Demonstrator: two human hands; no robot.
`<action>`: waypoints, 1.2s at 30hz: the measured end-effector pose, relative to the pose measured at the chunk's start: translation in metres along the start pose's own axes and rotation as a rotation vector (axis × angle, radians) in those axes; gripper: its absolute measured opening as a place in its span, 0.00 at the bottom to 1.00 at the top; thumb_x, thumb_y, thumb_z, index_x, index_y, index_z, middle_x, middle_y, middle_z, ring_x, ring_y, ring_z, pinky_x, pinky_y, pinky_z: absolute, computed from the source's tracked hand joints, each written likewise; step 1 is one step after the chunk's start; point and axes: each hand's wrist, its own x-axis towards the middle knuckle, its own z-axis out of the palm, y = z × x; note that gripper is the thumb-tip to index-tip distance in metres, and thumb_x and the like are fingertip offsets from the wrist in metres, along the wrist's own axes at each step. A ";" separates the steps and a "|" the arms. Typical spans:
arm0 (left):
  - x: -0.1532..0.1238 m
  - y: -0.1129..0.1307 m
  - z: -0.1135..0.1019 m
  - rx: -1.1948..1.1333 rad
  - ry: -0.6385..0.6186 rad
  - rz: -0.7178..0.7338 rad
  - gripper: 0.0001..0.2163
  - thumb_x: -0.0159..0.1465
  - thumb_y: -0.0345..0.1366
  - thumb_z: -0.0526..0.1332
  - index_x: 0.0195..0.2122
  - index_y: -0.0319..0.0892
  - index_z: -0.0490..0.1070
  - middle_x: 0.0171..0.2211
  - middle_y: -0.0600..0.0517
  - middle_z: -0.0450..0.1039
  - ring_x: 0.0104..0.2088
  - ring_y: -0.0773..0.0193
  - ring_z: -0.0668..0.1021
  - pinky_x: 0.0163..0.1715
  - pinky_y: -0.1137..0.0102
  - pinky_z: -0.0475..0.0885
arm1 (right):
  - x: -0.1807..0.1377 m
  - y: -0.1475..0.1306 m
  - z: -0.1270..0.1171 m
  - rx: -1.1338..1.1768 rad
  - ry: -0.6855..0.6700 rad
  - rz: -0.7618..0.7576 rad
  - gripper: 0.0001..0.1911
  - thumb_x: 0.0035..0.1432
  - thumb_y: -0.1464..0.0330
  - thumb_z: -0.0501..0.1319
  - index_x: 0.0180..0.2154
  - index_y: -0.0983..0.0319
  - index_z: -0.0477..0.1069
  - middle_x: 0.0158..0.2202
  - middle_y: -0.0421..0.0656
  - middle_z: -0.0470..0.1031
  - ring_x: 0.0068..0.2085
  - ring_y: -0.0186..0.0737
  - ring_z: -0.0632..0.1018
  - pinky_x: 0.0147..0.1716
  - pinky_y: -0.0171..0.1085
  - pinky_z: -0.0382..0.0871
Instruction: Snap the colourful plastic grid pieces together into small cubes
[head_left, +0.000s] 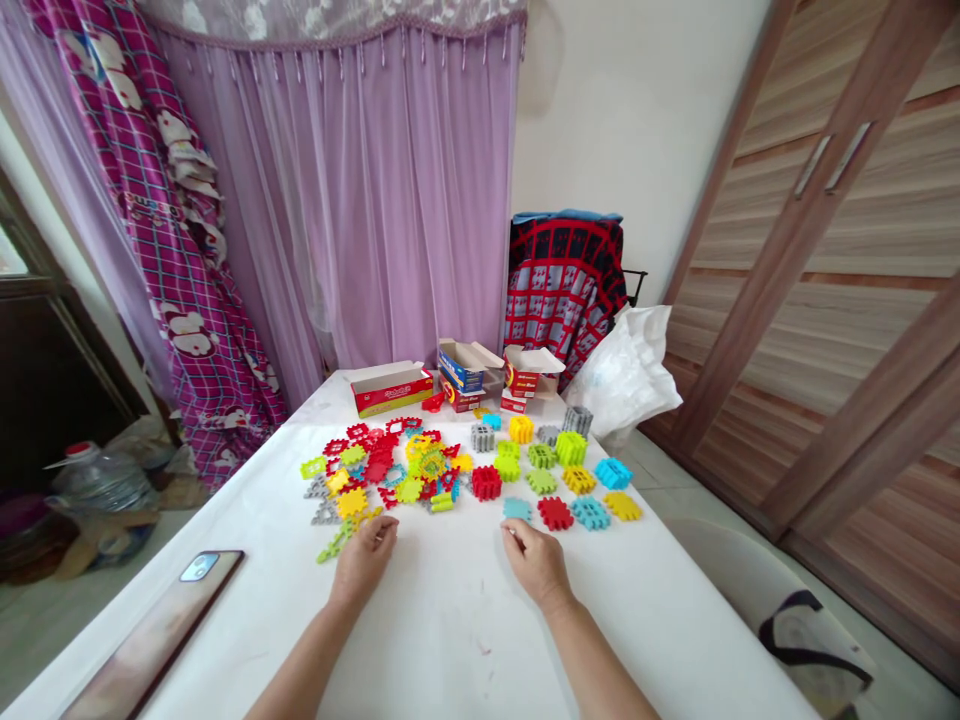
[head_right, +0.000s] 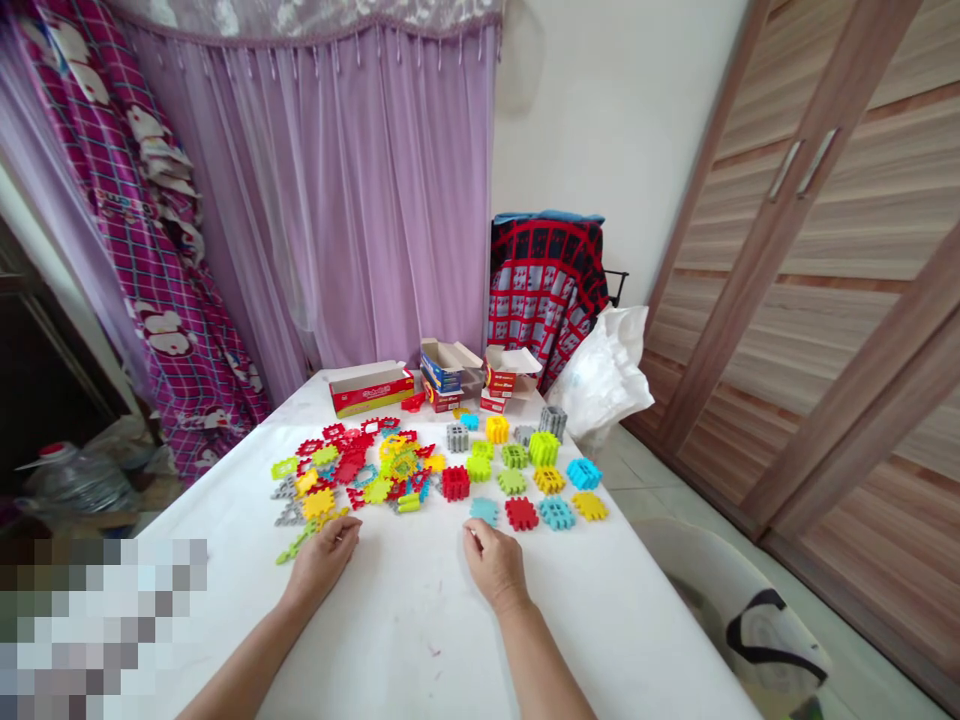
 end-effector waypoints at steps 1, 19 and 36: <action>0.002 0.002 0.000 0.034 0.010 -0.010 0.11 0.64 0.38 0.51 0.41 0.43 0.70 0.30 0.52 0.77 0.28 0.64 0.78 0.32 0.71 0.70 | 0.000 0.001 0.001 0.012 0.002 -0.003 0.16 0.61 0.65 0.51 0.35 0.58 0.78 0.25 0.42 0.80 0.25 0.38 0.79 0.26 0.32 0.64; 0.040 0.027 -0.010 0.460 -0.120 -0.028 0.14 0.69 0.41 0.48 0.45 0.46 0.72 0.46 0.46 0.77 0.41 0.55 0.80 0.38 0.65 0.71 | -0.003 0.009 0.004 0.111 -0.024 0.057 0.17 0.61 0.61 0.51 0.33 0.58 0.78 0.22 0.42 0.78 0.22 0.39 0.78 0.25 0.32 0.67; 0.038 0.019 0.013 -0.401 -0.058 -0.252 0.23 0.62 0.54 0.53 0.47 0.41 0.69 0.16 0.59 0.67 0.15 0.66 0.69 0.17 0.74 0.61 | -0.006 0.007 -0.001 0.218 -0.145 0.049 0.14 0.62 0.62 0.53 0.34 0.57 0.77 0.24 0.41 0.79 0.23 0.37 0.78 0.25 0.31 0.68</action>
